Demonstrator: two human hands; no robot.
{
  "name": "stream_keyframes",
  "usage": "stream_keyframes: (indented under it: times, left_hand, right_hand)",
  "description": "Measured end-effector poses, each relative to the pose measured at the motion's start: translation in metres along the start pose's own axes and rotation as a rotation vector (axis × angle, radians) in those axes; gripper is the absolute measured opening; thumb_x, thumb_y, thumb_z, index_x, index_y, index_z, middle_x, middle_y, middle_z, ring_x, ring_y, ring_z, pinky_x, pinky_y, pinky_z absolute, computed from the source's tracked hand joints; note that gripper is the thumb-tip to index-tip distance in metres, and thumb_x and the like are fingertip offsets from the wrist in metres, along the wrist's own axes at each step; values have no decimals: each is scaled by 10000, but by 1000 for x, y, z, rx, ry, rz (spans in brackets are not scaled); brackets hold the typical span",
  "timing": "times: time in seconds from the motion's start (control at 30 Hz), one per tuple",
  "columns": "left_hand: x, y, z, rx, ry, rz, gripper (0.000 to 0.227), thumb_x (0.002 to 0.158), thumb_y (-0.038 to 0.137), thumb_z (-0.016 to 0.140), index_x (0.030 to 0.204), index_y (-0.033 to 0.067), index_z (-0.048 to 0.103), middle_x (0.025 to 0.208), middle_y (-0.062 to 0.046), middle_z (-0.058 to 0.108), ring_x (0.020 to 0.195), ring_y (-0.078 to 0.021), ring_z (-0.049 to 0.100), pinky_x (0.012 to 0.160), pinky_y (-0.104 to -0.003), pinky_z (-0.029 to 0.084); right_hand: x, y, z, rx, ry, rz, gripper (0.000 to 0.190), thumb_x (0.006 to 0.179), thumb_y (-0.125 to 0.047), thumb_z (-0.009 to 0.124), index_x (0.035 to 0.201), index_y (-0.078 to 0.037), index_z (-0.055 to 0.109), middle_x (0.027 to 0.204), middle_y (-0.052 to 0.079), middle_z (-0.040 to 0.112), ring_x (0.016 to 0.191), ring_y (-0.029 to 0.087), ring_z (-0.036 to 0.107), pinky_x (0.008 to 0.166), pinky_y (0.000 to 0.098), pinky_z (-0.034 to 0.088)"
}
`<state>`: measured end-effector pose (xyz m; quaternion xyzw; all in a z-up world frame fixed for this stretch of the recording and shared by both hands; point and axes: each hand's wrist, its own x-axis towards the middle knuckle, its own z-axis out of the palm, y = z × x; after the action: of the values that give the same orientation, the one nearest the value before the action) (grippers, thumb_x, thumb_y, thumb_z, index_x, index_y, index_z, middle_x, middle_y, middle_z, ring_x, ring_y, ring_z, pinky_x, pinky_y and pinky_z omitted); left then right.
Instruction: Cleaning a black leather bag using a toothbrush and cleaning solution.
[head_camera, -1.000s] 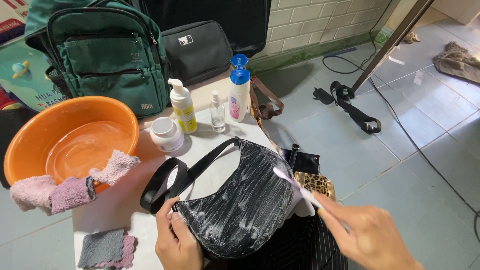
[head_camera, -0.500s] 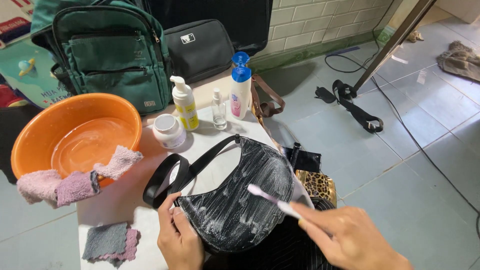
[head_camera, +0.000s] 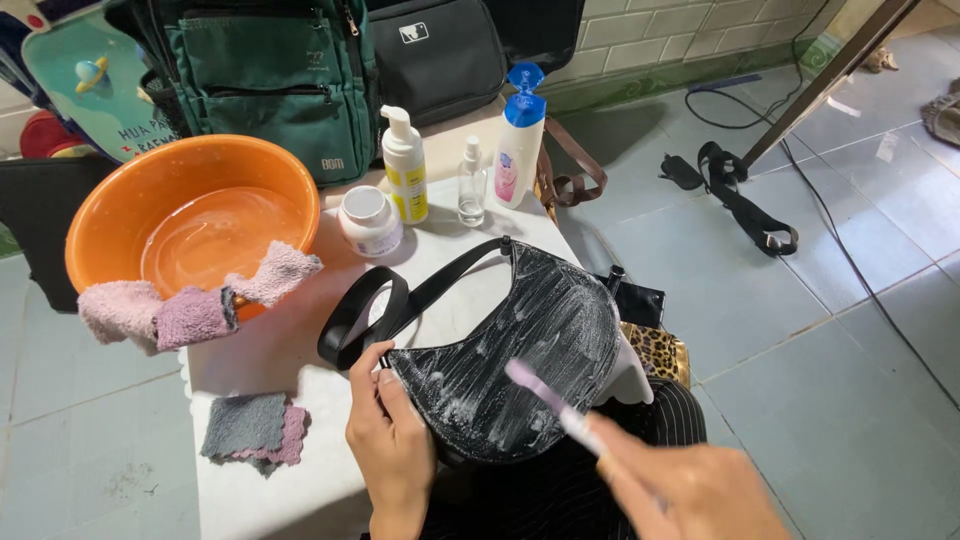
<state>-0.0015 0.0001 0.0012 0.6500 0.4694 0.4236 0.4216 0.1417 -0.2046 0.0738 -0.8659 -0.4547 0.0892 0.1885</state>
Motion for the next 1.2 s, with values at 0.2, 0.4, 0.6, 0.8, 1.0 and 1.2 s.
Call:
stream_keyframes:
  times: [0.2,0.4,0.6,0.8,1.0,1.2]
  left_hand:
    - [1,5,-3,-27,-5,-14,334,992,83,443,1265,106,633,785,-79,679,596,-173,544,575,-315,457]
    - [1,4,-6,-22,-4,24,326,988,79,449,1255,107,634,761,-81,669,587,-180,543,582,-329,468]
    - [0,6,-7,-26,-24,17,331,1000,74,438,1268,111,628,717,-54,628,563,-149,503,535,-310,422]
    - [0,7,-9,-13,-30,45,341,992,85,419,1268,99,619,761,-77,658,600,-170,541,580,-323,451]
    - [-1,9,-11,-18,-16,65,326,988,82,433,1254,100,621,823,-105,701,651,-213,603,648,-358,503]
    - [-1,7,-11,-17,-24,53,333,992,93,429,1267,99,618,858,-105,703,664,-205,600,641,-351,495]
  right_hand:
    - [11,-16,-10,-238,3,249,397,844,-368,646,1224,-446,726,565,12,802,344,198,552,423,358,424]
    - [-19,-16,12,141,65,-205,351,743,-258,745,1084,-235,827,806,-43,897,330,31,760,358,151,635]
    - [-34,-36,44,55,164,-270,415,697,-117,741,1110,-127,783,851,0,852,369,30,753,387,163,635]
    - [-25,-28,46,111,150,-229,356,756,-126,708,1102,-59,760,746,102,845,214,75,603,203,176,528]
    - [-3,-62,23,-7,81,62,437,807,-270,678,1240,-249,732,592,55,798,360,205,699,417,349,531]
    - [17,-59,6,-108,58,79,384,833,-345,632,1189,-375,774,500,39,735,364,238,638,429,361,510]
